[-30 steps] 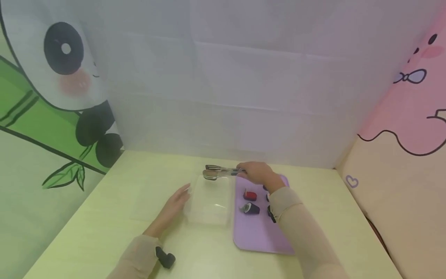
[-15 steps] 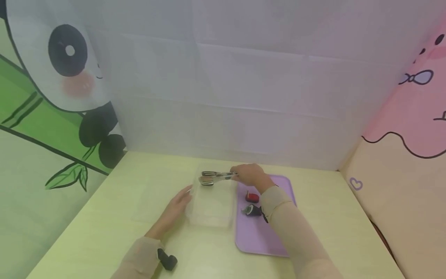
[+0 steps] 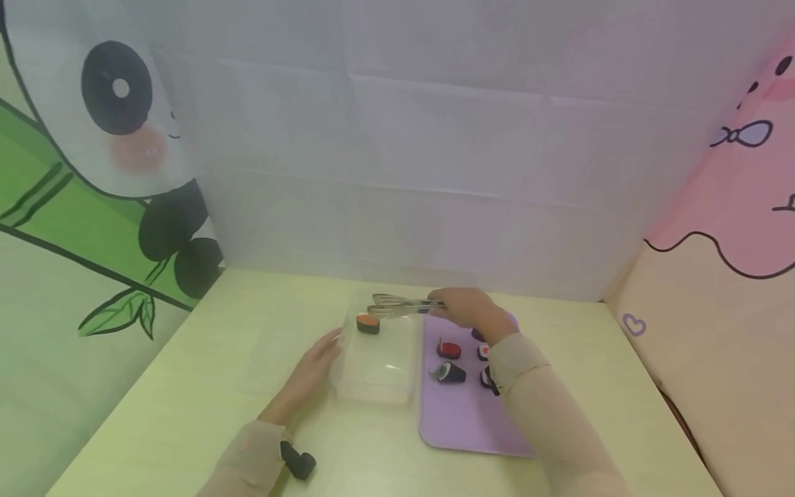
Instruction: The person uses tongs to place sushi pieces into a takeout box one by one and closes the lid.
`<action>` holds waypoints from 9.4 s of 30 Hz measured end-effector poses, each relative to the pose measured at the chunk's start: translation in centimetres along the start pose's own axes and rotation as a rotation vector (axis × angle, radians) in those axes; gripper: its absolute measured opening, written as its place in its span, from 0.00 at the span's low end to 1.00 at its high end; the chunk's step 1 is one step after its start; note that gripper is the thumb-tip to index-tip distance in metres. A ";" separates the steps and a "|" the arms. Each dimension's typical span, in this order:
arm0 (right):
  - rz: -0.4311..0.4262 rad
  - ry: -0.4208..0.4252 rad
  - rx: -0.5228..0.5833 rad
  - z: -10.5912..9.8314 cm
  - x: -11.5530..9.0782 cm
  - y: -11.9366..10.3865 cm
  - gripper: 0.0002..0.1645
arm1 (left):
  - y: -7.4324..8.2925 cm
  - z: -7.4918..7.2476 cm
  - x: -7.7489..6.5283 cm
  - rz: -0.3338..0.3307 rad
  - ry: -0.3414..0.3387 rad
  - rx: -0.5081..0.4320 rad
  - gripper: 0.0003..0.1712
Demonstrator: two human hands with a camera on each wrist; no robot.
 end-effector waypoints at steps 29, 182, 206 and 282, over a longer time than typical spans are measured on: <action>0.035 0.029 0.083 3.0 -13.6 4.7 0.21 | 0.2 -0.1 -0.3 -0.009 0.009 -0.006 0.28; -0.035 0.180 -0.008 -1.4 -12.6 -0.8 0.22 | 0.4 1.1 0.1 -0.007 0.037 0.002 0.29; -0.116 0.028 -0.122 2.8 -1.4 -6.2 0.12 | 0.4 1.2 -0.2 0.015 0.011 -0.041 0.29; 0.138 0.036 0.022 1.0 -16.2 9.3 0.25 | 0.4 1.3 -0.5 0.030 0.029 -0.057 0.28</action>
Point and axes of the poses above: each hand's wrist, its own x-axis towards the middle knuckle, its own z-axis out of the palm, y = z × x, the point moved 6 cm from there along x, towards the middle knuckle, and after that the axes turned 15 degrees about -z, right-handed, at the moved point
